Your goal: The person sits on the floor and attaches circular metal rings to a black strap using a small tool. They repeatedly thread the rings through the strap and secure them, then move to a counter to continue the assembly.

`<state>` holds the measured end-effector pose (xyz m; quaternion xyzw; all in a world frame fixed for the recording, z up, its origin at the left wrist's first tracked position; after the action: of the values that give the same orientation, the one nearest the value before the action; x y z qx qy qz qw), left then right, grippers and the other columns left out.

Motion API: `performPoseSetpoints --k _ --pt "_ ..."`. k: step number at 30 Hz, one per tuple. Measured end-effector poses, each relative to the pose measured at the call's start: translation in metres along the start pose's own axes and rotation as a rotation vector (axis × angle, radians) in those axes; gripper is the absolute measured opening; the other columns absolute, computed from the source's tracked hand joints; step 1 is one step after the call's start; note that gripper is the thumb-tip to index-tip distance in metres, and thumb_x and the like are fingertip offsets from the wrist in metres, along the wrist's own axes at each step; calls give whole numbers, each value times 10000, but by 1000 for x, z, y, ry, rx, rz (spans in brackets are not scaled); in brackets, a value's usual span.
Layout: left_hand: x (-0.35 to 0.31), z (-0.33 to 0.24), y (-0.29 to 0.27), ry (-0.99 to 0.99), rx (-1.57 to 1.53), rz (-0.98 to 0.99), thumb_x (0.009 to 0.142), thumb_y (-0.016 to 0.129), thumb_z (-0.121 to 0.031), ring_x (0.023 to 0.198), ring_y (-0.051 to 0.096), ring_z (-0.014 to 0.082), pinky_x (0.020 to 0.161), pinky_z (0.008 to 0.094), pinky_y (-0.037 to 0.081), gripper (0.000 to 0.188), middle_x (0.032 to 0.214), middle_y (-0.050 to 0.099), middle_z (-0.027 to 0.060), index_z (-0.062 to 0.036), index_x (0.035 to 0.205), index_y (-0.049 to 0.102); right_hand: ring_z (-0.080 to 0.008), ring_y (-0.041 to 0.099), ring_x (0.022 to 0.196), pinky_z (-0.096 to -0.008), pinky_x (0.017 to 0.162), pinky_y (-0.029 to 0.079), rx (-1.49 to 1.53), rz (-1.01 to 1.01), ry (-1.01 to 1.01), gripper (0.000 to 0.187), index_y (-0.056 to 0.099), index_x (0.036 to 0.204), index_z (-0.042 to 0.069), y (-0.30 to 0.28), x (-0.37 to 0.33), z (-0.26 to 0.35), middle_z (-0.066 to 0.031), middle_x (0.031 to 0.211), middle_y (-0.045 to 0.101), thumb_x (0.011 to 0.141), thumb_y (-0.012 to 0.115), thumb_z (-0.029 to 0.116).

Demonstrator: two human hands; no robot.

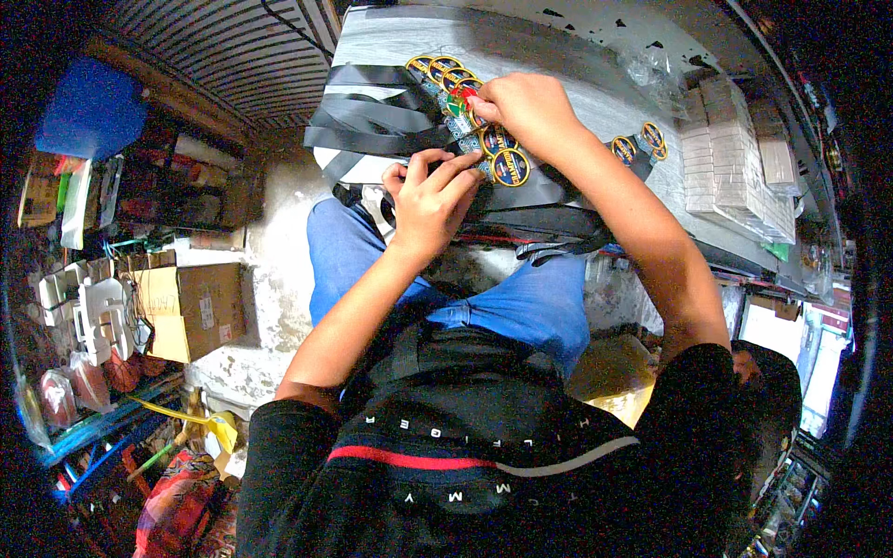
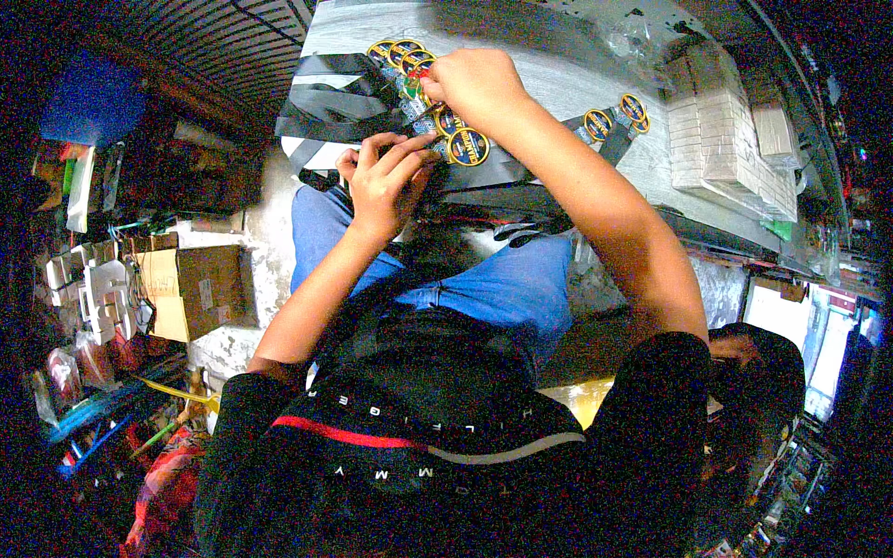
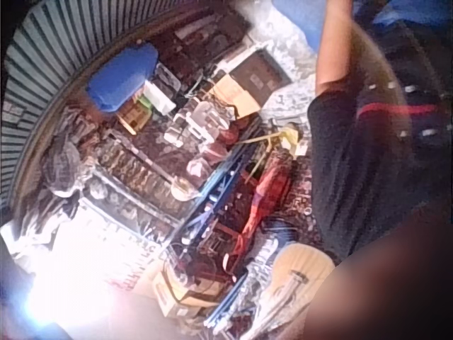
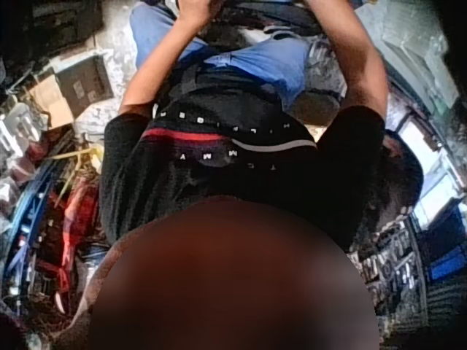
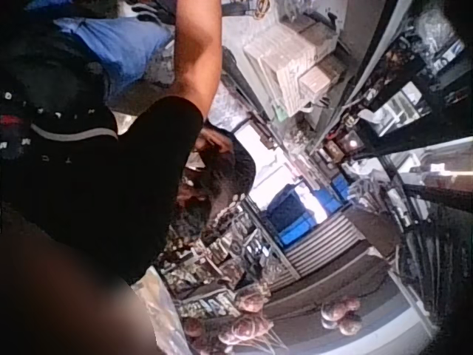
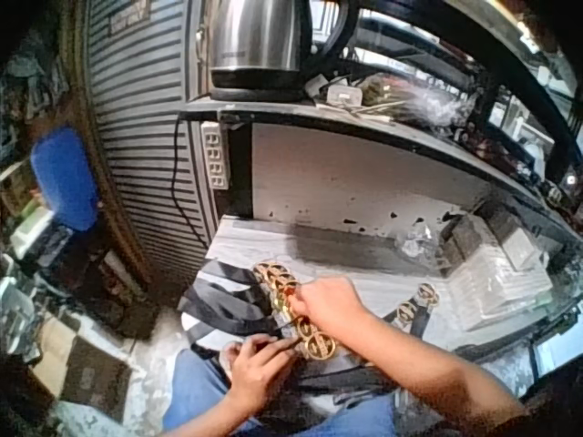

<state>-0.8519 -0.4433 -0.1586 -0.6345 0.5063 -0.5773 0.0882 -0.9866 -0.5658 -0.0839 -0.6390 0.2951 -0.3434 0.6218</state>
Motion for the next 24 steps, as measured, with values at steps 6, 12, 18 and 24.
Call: performPoseSetpoints --k 6,12,18,24 --pt "1 0 -1 -1 -11 -4 740 727 -241 1010 561 156 848 415 283 208 1143 660 -123 -225 941 674 -331 664 766 -458 662 502 52 22 -1 398 732 858 113 2 -1 -8 -138 764 678 903 531 454" --pt "0 -1 -1 -3 -9 1 749 722 -240 1017 559 161 848 419 282 199 1144 660 -121 -218 942 674 -326 666 775 -459 665 503 61 3 33 387 735 858 122 4 -2 -6 -140 770 680 900 540 454" --pt "0 1 0 1 -28 5 755 719 -237 1059 557 161 894 423 272 190 1120 661 -114 -217 939 679 -316 632 706 -394 649 480 271 53 205 391 735 854 117 -7 -13 -26 -127 712 652 863 609 487" --pt "0 1 2 -4 0 -23 769 714 -237 1109 553 155 998 449 229 142 1051 657 -99 -224 906 680 -214 571 998 -334 837 487 689 -97 45 623 620 1212 144 18 -61 -29 -72 1041 552 655 859 292"
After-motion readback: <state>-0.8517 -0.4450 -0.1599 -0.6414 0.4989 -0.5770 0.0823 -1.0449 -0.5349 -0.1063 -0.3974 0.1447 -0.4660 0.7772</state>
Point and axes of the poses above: each hand's wrist, its own x-axis towards the middle knuckle, its own y-axis out of the palm, z = x × y, the point moved 2 cm from there along x, towards the middle knuckle
